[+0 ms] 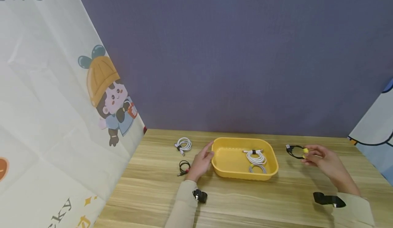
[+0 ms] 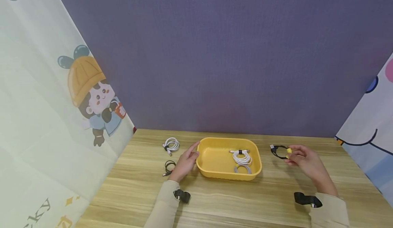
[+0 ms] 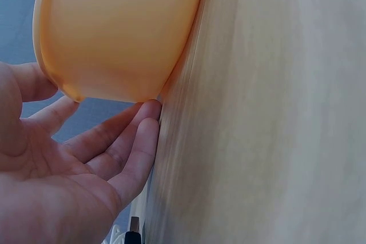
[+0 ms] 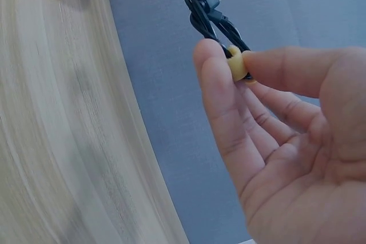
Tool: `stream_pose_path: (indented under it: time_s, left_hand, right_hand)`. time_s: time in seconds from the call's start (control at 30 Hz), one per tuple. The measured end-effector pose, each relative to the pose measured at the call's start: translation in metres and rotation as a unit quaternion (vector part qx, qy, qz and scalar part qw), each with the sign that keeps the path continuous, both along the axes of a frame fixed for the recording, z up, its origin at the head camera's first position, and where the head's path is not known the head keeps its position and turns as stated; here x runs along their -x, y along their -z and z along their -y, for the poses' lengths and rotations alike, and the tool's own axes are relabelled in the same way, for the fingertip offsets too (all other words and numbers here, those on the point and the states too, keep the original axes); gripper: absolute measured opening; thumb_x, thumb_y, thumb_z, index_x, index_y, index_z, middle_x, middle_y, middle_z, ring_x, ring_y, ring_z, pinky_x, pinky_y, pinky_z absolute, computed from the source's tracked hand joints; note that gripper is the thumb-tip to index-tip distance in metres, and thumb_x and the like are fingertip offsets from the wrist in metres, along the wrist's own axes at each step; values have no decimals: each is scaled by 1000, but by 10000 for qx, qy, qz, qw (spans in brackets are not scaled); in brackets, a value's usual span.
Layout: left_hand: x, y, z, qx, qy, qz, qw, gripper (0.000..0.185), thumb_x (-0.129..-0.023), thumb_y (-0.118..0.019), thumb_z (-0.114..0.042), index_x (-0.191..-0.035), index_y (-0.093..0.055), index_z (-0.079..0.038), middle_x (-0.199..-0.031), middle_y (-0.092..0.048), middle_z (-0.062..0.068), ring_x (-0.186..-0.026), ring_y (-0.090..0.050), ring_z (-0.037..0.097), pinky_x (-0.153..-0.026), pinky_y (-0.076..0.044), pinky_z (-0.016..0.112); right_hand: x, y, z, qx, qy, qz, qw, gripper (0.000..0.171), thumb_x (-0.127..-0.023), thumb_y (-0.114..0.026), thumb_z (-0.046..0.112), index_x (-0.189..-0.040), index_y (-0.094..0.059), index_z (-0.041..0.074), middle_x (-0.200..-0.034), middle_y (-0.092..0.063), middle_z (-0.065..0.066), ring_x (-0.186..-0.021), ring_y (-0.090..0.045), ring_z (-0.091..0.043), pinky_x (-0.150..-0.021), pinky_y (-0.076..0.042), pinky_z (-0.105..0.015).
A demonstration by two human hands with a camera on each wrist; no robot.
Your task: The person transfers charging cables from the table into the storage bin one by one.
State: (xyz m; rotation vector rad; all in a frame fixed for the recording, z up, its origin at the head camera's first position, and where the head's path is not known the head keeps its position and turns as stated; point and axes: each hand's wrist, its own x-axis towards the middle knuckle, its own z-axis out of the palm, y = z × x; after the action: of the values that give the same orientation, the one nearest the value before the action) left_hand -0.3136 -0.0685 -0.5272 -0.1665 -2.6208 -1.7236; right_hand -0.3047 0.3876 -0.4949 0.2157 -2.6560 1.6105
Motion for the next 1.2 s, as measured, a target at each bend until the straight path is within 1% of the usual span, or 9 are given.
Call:
stream_pose_path:
  time_s: [0.13,0.23,0.5,0.57,0.73,0.83,0.87,1.0,1.2]
  left_hand:
    - [0,-1,0,-67,9,-5,10000,48,-108,-49,-31,-154,-43,-42,-121,-72,15,-64,-60,20,-56,-47,28]
    - [0,-2,0,-109,10,5,9999,47,-108,-49,-31,-154,-43,-42,-121,-72,15,-64,-59,20,-56,-47,28]
    - [-1,-2,0,-96,16,5,10000,48,-108,-50,-31,-155,-42,-41,-120,-72,15,-61,-57,17,-55,-47,27]
    - [-1,-2,0,-89,3,49,9999,48,-108,-49,-31,-154,-42,-42,-122,-71,15,-61,-57,16,-55,-47,27]
    - [-1,-2,1,-75,0,45,10000,49,-108,-49,-30,-156,-42,-38,-125,-71,17,-62,-58,17,-57,-48,28]
    - [-1,-2,1,-70,7,25,10000,49,-109,-49,-30,-157,-42,-34,-124,-71,17,-64,-59,18,-58,-48,28]
    - [-1,-2,1,-75,12,16,10000,49,-109,-49,-29,-157,-42,-33,-124,-71,17,-64,-59,18,-57,-48,28]
    - [-1,-1,1,-95,12,89,9999,49,-109,-49,-30,-157,-41,-35,-124,-70,17,-62,-56,16,-56,-46,27]
    - [0,-1,1,-82,21,66,9999,50,-108,-49,-30,-157,-41,-35,-125,-71,17,-63,-57,16,-57,-46,27]
  right_hand:
    - [0,-2,4,-95,44,69,9999,49,-107,-51,11,-146,-34,-14,-105,-66,-2,-88,-75,-8,-80,-62,-33]
    - [1,-3,6,-92,66,94,9999,49,-107,-50,11,-147,-34,-13,-106,-66,-5,-88,-75,-9,-81,-62,-34]
    - [1,-7,10,25,11,-30,10000,49,-106,-56,13,-144,-39,-12,-100,-66,12,-86,-75,-8,-80,-62,-34]
    - [1,-8,12,53,-4,-37,10000,49,-105,-56,13,-143,-39,-13,-100,-67,11,-86,-75,-9,-79,-62,-35]
    - [-1,-10,17,66,-72,-11,10000,49,-105,-58,14,-141,-41,-13,-100,-67,4,-86,-75,-10,-78,-62,-34]
    - [-1,-12,20,31,-89,28,10000,49,-106,-57,16,-142,-41,-12,-102,-67,5,-87,-75,-10,-78,-63,-33]
    - [-1,-12,21,-2,-108,32,9999,49,-106,-56,16,-143,-40,-12,-102,-67,7,-87,-75,-10,-78,-63,-33]
    - [0,-12,23,-51,-134,43,9999,50,-106,-56,16,-144,-40,-11,-103,-67,7,-87,-75,-11,-78,-62,-33]
    - [1,-12,27,-24,-160,-97,9998,47,-105,-57,11,-143,-42,-12,-101,-68,-1,-85,-75,-11,-76,-63,-32]
